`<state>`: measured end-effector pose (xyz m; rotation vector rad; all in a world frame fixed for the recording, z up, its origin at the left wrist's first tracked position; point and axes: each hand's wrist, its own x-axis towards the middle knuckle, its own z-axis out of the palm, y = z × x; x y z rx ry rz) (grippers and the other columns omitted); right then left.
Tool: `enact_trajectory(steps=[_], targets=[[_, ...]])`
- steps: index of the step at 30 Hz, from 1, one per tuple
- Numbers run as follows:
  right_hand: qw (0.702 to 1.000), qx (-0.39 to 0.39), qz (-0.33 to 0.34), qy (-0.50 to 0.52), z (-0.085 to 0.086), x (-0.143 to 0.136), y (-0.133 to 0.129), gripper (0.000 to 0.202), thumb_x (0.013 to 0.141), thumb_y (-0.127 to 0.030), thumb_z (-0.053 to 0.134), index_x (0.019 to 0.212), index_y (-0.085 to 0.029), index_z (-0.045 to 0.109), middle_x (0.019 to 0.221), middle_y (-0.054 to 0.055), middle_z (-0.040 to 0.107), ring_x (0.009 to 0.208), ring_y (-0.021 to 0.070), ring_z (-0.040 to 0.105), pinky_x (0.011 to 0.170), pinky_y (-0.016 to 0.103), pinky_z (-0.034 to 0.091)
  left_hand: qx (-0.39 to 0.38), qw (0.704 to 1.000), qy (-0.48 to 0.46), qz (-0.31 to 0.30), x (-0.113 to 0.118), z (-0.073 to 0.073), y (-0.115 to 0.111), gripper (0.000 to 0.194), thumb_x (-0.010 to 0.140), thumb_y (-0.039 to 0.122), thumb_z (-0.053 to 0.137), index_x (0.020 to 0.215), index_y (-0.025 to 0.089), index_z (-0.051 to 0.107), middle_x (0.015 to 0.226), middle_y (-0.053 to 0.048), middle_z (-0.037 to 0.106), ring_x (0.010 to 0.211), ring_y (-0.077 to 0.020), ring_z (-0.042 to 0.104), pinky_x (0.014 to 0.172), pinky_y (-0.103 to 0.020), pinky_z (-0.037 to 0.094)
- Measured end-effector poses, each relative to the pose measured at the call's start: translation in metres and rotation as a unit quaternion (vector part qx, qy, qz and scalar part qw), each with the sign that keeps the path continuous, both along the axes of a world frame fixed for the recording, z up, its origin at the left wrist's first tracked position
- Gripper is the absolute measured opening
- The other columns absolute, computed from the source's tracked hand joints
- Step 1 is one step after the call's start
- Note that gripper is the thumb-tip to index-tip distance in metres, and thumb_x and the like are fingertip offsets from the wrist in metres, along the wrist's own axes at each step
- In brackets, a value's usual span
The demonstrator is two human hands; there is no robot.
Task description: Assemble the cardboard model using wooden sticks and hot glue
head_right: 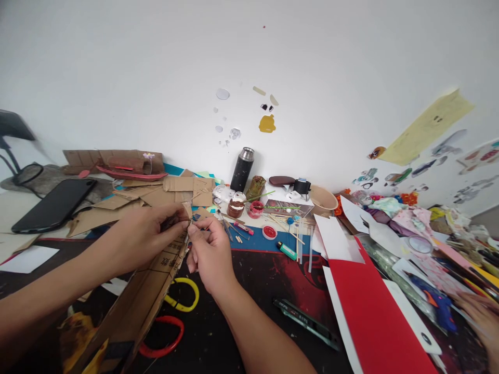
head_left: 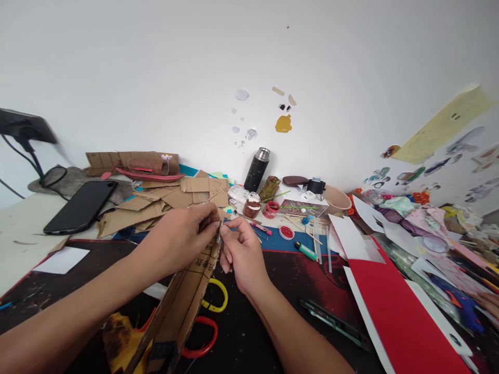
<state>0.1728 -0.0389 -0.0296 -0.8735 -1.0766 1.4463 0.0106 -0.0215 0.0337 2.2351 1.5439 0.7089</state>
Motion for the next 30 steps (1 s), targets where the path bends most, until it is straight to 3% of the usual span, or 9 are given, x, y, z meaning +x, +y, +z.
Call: enact_trajectory(steps=[30], targets=[[1.0,-0.003,-0.009,-0.001,-0.0015,-0.0011,0.0003,0.041,0.092,-0.057,0.081,0.093,-0.026,0.054,0.044,-0.017,0.045,0.029,0.0073,0.038,0.033,0.017,0.027,0.0,1.0,0.002,-0.002,0.0002,0.0009,-0.0009,0.027,0.094,0.045,0.045,0.086,0.025,0.061,0.056,0.002,0.057,0.052,-0.0202,0.053,0.058,-0.032,0.032]])
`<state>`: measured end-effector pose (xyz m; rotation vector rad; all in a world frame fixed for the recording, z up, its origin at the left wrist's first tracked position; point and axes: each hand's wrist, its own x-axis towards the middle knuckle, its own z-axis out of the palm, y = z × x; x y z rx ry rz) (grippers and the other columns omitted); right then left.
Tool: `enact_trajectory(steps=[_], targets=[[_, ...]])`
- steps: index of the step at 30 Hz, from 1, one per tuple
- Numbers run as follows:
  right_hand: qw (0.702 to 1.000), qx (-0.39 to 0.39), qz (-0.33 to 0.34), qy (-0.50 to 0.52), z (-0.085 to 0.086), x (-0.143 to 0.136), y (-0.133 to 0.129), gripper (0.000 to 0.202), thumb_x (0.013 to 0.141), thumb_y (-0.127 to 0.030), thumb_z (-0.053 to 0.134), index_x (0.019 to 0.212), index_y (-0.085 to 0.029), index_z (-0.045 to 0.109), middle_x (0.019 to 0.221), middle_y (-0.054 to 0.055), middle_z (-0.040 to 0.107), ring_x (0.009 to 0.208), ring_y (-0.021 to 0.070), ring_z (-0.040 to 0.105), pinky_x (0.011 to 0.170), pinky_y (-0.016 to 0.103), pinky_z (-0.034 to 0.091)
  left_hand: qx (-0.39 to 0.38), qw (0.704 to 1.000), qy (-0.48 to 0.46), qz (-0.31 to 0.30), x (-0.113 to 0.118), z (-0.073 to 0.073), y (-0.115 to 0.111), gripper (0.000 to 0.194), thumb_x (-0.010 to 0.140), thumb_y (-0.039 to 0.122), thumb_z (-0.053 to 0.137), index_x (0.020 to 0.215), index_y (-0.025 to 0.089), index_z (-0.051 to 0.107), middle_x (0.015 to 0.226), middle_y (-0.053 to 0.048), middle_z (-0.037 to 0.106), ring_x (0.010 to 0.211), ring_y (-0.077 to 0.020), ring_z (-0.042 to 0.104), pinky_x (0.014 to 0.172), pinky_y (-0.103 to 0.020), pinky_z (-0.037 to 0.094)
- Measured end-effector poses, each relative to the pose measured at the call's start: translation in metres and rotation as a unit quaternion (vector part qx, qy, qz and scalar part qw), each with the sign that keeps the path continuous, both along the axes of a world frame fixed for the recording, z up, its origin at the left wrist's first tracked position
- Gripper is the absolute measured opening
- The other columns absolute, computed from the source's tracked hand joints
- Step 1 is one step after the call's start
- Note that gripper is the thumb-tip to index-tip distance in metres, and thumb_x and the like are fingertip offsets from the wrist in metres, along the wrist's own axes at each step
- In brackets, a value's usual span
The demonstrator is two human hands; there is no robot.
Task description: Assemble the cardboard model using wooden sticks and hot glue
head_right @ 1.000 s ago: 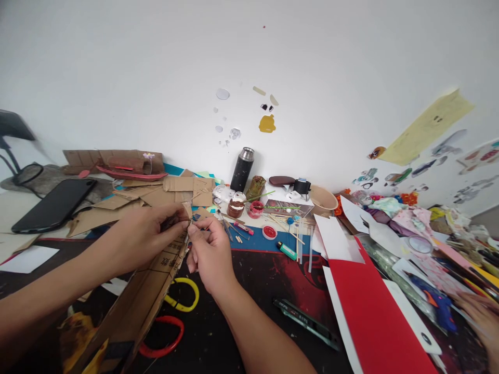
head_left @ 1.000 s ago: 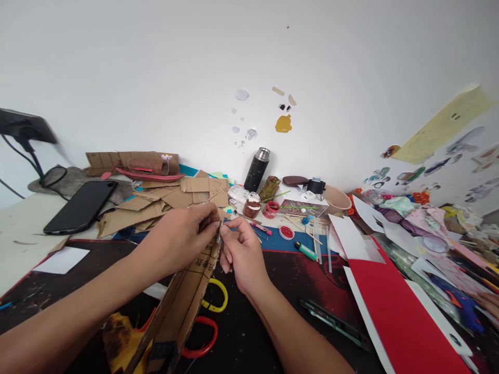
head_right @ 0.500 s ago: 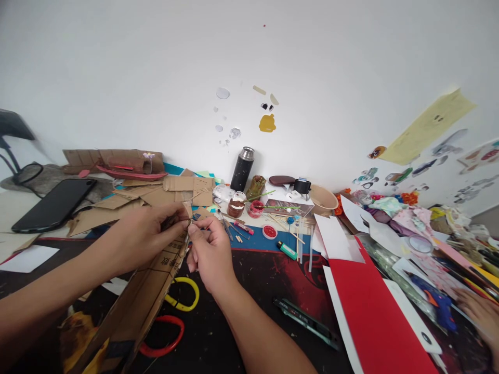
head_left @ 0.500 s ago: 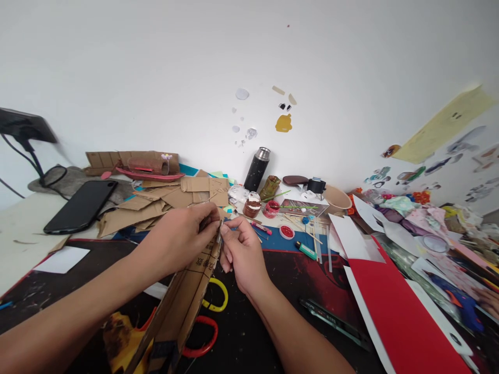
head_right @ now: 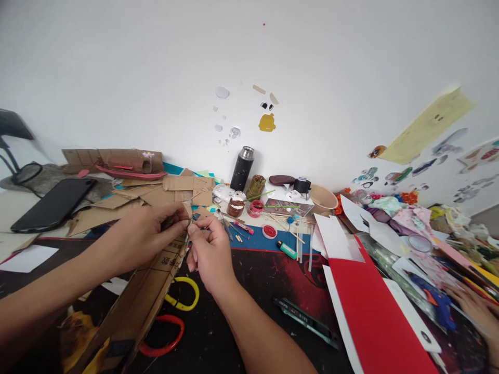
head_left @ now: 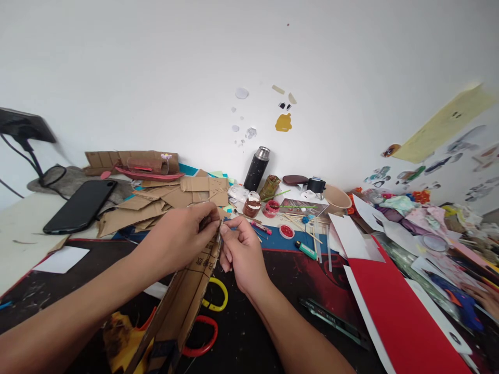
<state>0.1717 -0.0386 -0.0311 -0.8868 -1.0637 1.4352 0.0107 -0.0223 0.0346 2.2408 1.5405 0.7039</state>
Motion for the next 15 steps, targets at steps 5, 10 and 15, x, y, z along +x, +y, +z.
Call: enact_trajectory(steps=[5,10,15], targets=[[1.0,0.0,-0.002,-0.001,0.0001,-0.0002,-0.0005,0.04,0.092,-0.056,0.081,0.093,-0.026,0.054,0.044,-0.017,0.045,0.029,0.0072,0.037,0.033,0.017,0.027,0.008,1.0,-0.001,-0.003,-0.0005,-0.0007,0.0003,0.025,0.095,0.043,0.046,0.086,0.025,0.062,0.056,0.003,0.058,0.05,-0.0197,0.052,0.058,-0.031,0.033],[1.0,0.0,-0.001,0.001,-0.0007,-0.0002,0.0,0.041,0.092,-0.057,0.081,0.093,-0.025,0.055,0.044,-0.017,0.045,0.029,0.0068,0.037,0.033,0.017,0.028,0.017,1.0,-0.003,-0.004,-0.0009,-0.0029,0.0013,0.025,0.095,0.044,0.047,0.085,0.026,0.062,0.054,0.003,0.056,0.049,-0.0195,0.051,0.056,-0.031,0.032],[1.0,0.0,-0.002,0.002,-0.0008,-0.0005,0.0003,0.042,0.091,-0.057,0.082,0.092,-0.025,0.054,0.043,-0.017,0.045,0.029,0.0068,0.037,0.033,0.017,0.028,0.007,1.0,-0.001,-0.001,-0.0004,-0.0026,0.0015,0.026,0.094,0.044,0.046,0.087,0.025,0.063,0.058,0.002,0.061,0.052,-0.0201,0.054,0.058,-0.031,0.033]])
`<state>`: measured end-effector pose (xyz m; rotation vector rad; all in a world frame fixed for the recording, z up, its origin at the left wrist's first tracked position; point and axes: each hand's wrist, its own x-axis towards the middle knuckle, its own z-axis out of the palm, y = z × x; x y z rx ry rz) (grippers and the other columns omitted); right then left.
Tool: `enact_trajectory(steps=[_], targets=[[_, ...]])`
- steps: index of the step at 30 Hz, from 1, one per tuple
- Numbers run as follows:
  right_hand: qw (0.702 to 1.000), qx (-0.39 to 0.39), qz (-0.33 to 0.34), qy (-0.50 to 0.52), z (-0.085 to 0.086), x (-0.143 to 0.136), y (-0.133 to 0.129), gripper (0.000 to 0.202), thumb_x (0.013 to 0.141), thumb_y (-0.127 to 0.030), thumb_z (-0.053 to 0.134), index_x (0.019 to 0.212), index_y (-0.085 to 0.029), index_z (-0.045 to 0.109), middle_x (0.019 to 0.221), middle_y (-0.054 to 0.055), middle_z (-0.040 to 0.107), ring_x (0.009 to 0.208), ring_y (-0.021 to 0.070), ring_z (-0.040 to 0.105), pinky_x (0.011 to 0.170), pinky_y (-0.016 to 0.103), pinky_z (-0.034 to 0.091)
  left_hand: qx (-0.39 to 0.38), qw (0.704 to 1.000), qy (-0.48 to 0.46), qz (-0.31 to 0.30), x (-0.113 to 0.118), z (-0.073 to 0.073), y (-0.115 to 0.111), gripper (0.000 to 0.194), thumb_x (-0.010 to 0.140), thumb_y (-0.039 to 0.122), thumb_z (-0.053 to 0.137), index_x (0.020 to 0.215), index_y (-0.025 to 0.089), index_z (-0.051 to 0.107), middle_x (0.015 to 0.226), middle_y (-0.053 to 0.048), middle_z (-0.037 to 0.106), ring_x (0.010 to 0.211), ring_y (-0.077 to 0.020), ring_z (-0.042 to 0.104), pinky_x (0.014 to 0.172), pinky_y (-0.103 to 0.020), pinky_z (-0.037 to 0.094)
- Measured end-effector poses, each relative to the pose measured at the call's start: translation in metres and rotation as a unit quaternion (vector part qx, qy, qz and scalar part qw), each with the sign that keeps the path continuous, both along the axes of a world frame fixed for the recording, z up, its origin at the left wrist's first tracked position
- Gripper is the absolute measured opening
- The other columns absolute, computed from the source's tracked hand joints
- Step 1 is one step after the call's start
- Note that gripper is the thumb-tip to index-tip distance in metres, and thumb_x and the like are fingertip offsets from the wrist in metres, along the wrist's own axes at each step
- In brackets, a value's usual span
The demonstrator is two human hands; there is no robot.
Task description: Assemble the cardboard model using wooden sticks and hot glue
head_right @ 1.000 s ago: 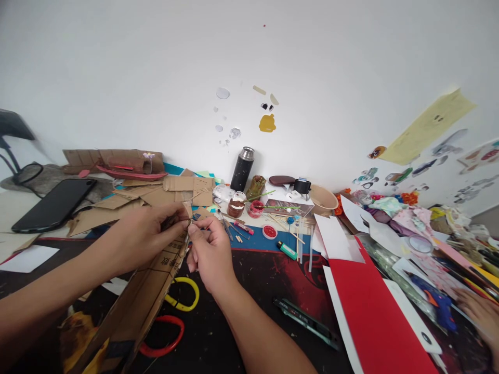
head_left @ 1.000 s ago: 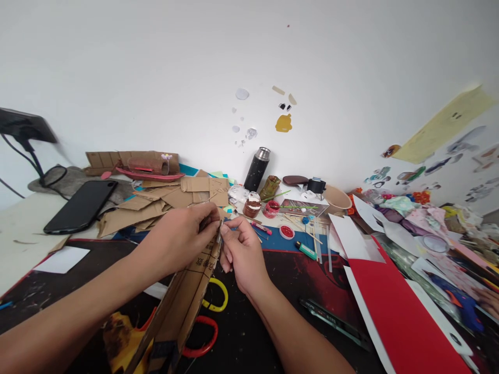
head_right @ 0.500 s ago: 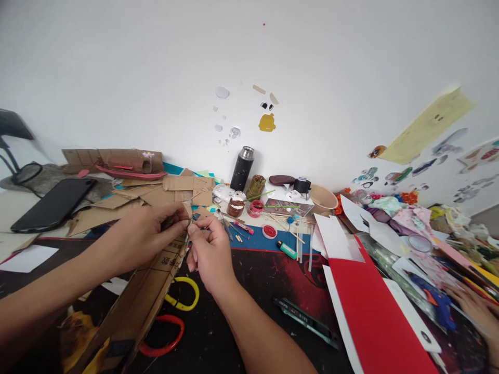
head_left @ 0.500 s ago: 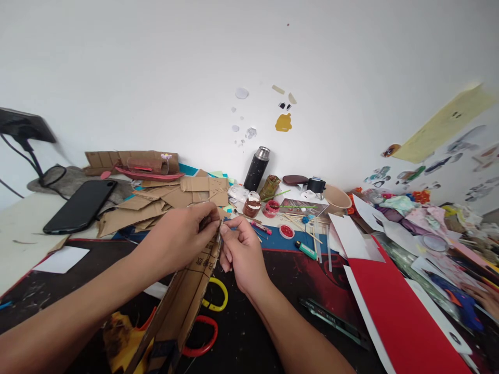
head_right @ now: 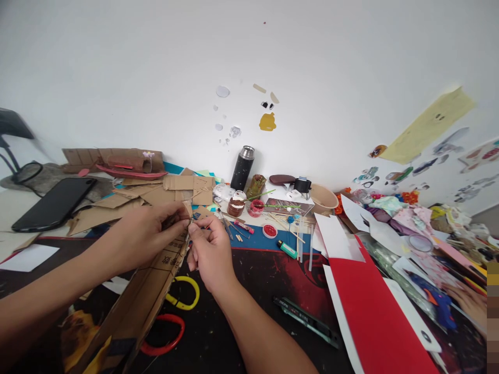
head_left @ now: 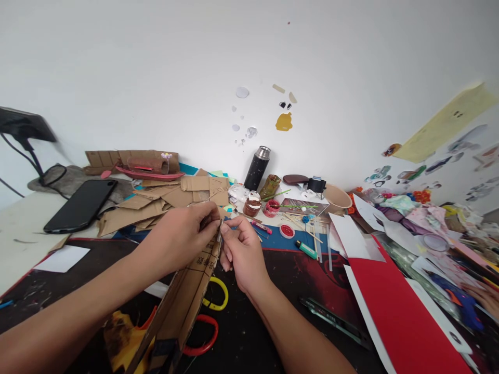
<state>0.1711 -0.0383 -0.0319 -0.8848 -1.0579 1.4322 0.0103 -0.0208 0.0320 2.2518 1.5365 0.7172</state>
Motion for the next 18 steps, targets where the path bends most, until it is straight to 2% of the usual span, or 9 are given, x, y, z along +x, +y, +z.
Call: enact_trajectory(steps=[18], targets=[[1.0,-0.007,-0.007,-0.011,-0.0014,0.0003,0.0004,0.04,0.092,-0.055,0.08,0.094,-0.026,0.054,0.043,-0.017,0.045,0.029,0.0075,0.039,0.033,0.017,0.029,-0.001,1.0,-0.007,-0.004,-0.0005,-0.0032,0.0022,0.024,0.094,0.042,0.047,0.086,0.026,0.062,0.056,0.003,0.058,0.05,-0.0202,0.053,0.059,-0.031,0.034]])
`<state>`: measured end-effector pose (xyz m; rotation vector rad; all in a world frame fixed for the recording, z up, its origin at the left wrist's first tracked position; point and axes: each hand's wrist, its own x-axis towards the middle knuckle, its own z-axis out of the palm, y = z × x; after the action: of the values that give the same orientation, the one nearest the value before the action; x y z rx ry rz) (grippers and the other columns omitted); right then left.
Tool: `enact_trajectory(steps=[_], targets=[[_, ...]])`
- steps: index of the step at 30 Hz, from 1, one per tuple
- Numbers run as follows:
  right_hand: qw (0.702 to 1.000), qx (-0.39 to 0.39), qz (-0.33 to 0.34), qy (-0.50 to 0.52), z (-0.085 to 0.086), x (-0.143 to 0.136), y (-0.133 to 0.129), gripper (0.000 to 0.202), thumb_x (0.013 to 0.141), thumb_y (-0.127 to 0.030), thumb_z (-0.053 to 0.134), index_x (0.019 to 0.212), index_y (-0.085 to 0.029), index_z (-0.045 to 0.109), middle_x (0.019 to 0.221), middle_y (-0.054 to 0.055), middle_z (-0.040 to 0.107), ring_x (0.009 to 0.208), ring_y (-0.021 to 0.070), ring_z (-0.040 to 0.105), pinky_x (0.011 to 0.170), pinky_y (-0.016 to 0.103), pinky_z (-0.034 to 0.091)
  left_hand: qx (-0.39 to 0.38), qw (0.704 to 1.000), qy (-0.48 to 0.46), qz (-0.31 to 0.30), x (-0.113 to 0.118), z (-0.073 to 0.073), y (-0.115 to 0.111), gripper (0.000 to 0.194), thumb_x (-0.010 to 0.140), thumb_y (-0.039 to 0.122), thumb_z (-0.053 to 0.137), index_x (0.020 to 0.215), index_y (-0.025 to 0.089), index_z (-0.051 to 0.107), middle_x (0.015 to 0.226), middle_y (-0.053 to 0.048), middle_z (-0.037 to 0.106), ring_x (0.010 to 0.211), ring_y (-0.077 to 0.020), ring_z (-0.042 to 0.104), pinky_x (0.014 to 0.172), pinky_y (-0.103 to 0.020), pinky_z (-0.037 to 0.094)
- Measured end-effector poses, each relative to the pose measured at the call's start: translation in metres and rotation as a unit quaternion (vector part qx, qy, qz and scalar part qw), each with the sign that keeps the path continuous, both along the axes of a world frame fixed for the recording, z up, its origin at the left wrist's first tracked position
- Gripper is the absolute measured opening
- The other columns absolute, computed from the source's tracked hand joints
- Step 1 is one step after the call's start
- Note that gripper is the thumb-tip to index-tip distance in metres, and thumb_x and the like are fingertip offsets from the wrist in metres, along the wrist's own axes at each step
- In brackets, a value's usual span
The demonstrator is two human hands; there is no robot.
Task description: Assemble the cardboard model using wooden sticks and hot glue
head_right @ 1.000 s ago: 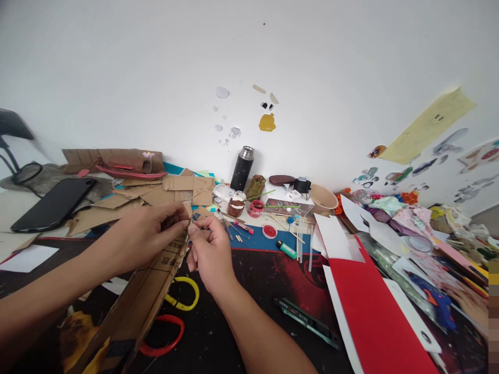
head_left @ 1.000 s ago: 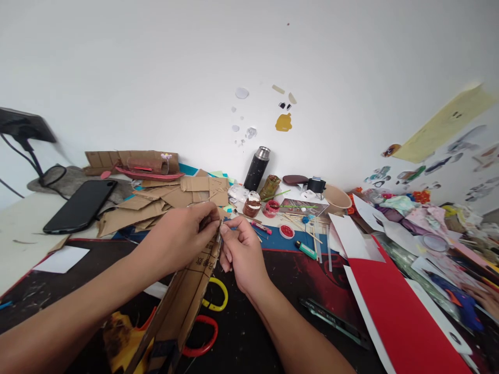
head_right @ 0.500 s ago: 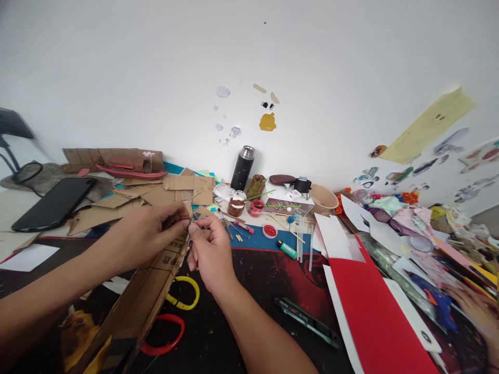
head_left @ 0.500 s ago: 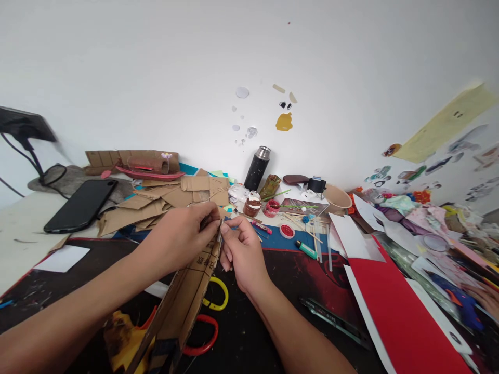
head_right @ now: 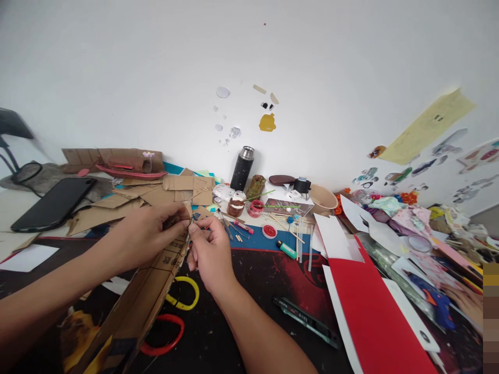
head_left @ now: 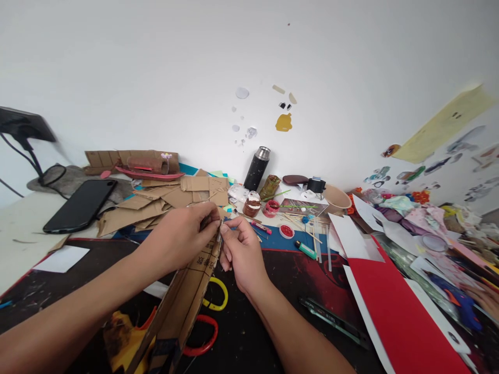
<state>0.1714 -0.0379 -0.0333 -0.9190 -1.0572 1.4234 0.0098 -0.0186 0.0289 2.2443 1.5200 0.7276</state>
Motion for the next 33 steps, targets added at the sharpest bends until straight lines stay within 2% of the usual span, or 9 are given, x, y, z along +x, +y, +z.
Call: enact_trajectory(steps=[13,33], targets=[[1.0,-0.005,0.001,0.005,0.0,-0.0001,-0.0006,0.042,0.091,-0.057,0.081,0.094,-0.025,0.053,0.044,-0.017,0.046,0.03,0.0068,0.038,0.033,0.016,0.029,-0.007,1.0,-0.009,0.002,0.0003,-0.0042,0.002,0.025,0.094,0.043,0.046,0.086,0.025,0.062,0.063,0.001,0.063,0.056,-0.0206,0.056,0.061,-0.031,0.034],[1.0,-0.008,-0.002,0.001,-0.0014,-0.0012,0.0002,0.042,0.091,-0.057,0.08,0.093,-0.025,0.053,0.043,-0.017,0.046,0.029,0.0069,0.038,0.032,0.016,0.028,-0.045,0.999,-0.003,0.009,0.0027,-0.0014,0.0033,0.03,0.089,0.049,0.042,0.087,0.025,0.061,0.065,0.0,0.06,0.059,-0.0219,0.055,0.064,-0.033,0.034]])
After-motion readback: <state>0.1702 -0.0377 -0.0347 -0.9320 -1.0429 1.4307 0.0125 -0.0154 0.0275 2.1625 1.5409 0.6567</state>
